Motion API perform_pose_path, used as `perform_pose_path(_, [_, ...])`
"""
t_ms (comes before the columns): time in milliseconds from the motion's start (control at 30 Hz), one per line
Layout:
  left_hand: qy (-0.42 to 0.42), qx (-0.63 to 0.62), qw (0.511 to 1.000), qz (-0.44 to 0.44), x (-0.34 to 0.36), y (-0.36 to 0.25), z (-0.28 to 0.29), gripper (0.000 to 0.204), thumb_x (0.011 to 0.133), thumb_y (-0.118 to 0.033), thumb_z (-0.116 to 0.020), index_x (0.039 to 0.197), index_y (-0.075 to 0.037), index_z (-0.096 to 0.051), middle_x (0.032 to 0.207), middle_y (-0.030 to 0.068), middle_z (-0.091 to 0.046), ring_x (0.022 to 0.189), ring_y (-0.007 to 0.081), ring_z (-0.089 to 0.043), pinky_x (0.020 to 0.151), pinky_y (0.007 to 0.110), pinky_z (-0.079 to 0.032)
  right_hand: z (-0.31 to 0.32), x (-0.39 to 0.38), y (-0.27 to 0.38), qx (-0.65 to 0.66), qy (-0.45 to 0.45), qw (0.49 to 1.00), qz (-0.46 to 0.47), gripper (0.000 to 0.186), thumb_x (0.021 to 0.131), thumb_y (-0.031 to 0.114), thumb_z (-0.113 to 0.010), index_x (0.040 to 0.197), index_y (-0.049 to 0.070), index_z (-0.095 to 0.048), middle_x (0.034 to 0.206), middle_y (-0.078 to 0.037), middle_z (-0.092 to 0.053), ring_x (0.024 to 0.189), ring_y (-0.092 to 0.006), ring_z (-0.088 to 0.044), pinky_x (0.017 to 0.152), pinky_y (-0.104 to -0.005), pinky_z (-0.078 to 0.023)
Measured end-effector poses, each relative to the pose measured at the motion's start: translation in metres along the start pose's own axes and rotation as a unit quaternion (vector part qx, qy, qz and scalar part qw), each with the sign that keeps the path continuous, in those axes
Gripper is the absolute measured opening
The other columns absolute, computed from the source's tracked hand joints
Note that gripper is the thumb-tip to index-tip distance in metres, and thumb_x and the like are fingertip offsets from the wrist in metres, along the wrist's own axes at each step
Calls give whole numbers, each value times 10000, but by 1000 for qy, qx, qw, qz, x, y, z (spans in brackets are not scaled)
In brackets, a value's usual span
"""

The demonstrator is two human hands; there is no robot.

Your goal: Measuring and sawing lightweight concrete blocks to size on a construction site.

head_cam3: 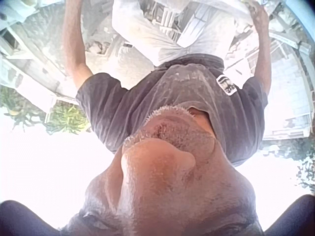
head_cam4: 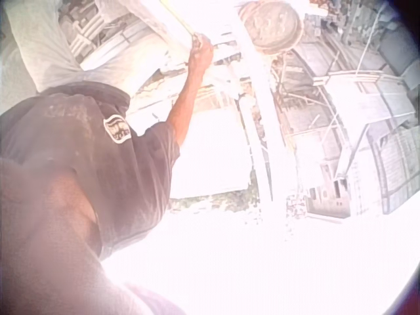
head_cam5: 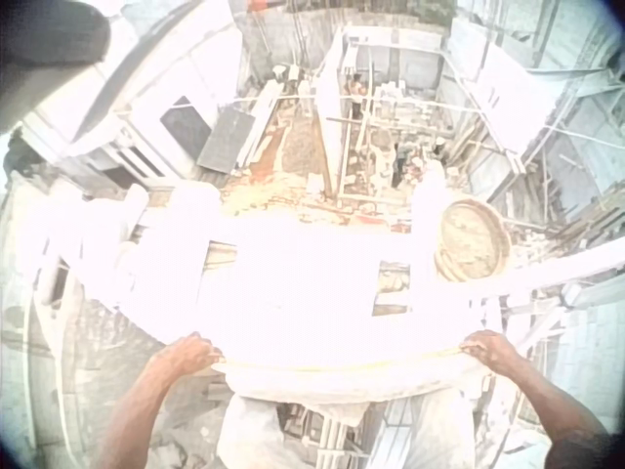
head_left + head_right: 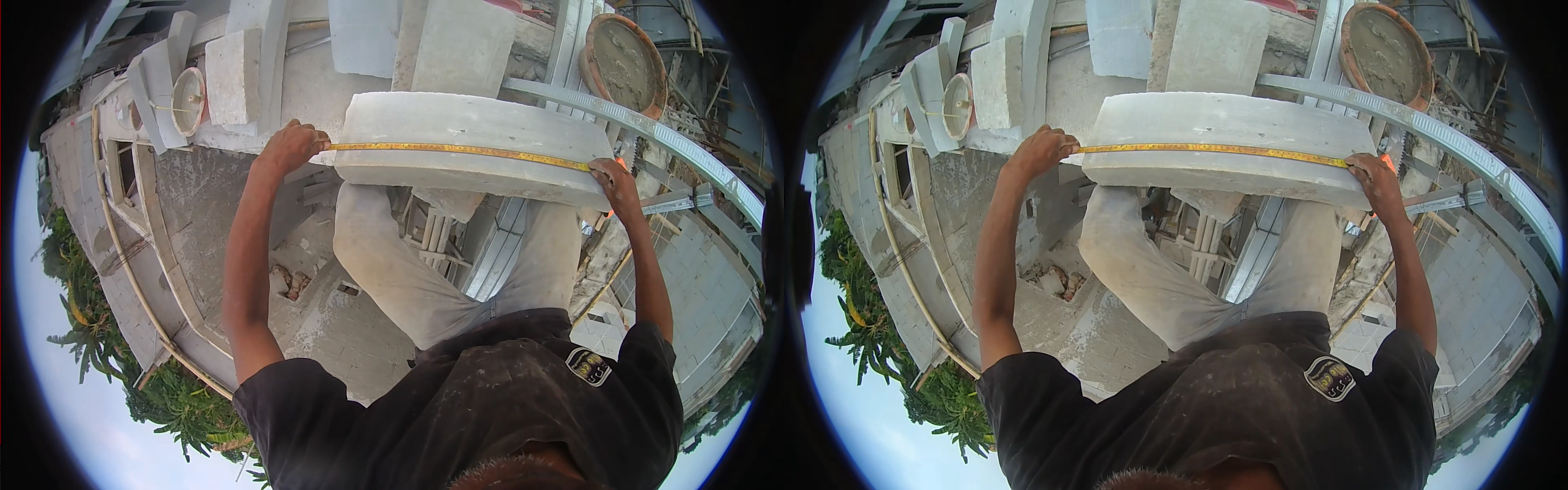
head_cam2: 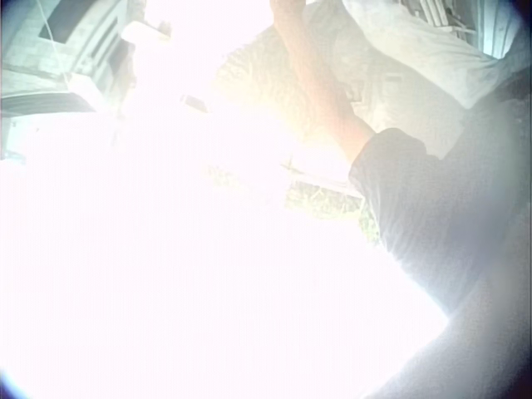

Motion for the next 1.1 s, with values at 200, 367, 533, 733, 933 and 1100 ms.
perform_pose_path(200, [14, -6, 1000, 22, -4, 0, 2, 338, 989, -392, -578, 1172, -163, -748, 1021, 90, -713, 1031, 305, -580, 930, 425, -494, -6, -2, 2, 10, -31, 999, 13, 167, 918, 79, -676, 1075, 33, -710, 1099, -132, -724, 1082, -290, -666, 941, -383, -516])
perform_pose_path(367, [27, -5, 999, 26, -2, 0, 5, 391, 978, -458, -573, 1144, -158, -762, 1008, 96, -715, 1038, 306, -585, 932, 440, -492, -9, 1, -3, -5, -38, 998, 41, 172, 889, 37, -692, 1060, 36, -709, 1110, -131, -720, 1061, -294, -675, 921, -382, -529])
perform_pose_path(533, [35, 3, 999, 36, 0, -4, 11, 433, 948, -501, -592, 1067, -130, -781, 947, 102, -719, 1028, 311, -595, 910, 456, -495, -1, 8, -8, 50, 18, 997, 64, 185, 885, 25, -679, 1066, 32, -715, 1135, -140, -710, 1055, -291, -676, 933, -382, -524])
perform_pose_path(733, [21, 3, 1000, 13, 5, -8, 15, 361, 943, -406, -634, 927, -78, -783, 844, 132, -717, 910, 345, -617, 829, 468, -503, 1, 9, -14, 30, 19, 999, 39, 194, 862, -12, -687, 1040, 53, -730, 1060, -85, -732, 1001, -263, -683, 915, -370, -521])
perform_pose_path(933, [-13, 20, 1000, -19, 17, -3, 16, 394, 936, -402, -638, 825, -42, -755, 780, 151, -697, 793, 364, -603, 763, 484, -488, -6, 10, -22, 12, -9, 999, 45, 208, 852, 12, -698, 1041, 86, -744, 1049, -47, -742, 1013, -222, -666, 947, -358, -485])
perform_pose_path(1100, [-2, -6, 1000, -22, 38, 6, 12, 399, 929, -385, -643, 798, -20, -736, 736, 185, -669, 738, 394, -594, 767, 481, -475, -10, 35, -36, 4, 7, 999, 36, 198, 853, 38, -698, 1033, 100, -753, 1040, -35, -739, 1011, -223, -643, 943, -358, -485])
Point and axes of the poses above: each hand's wrist, its own x-axis towards the middle knuckle, its own z-axis out of the back of the hand, y = z × x, the point moved 1 cm from there along x, towards the middle knuckle
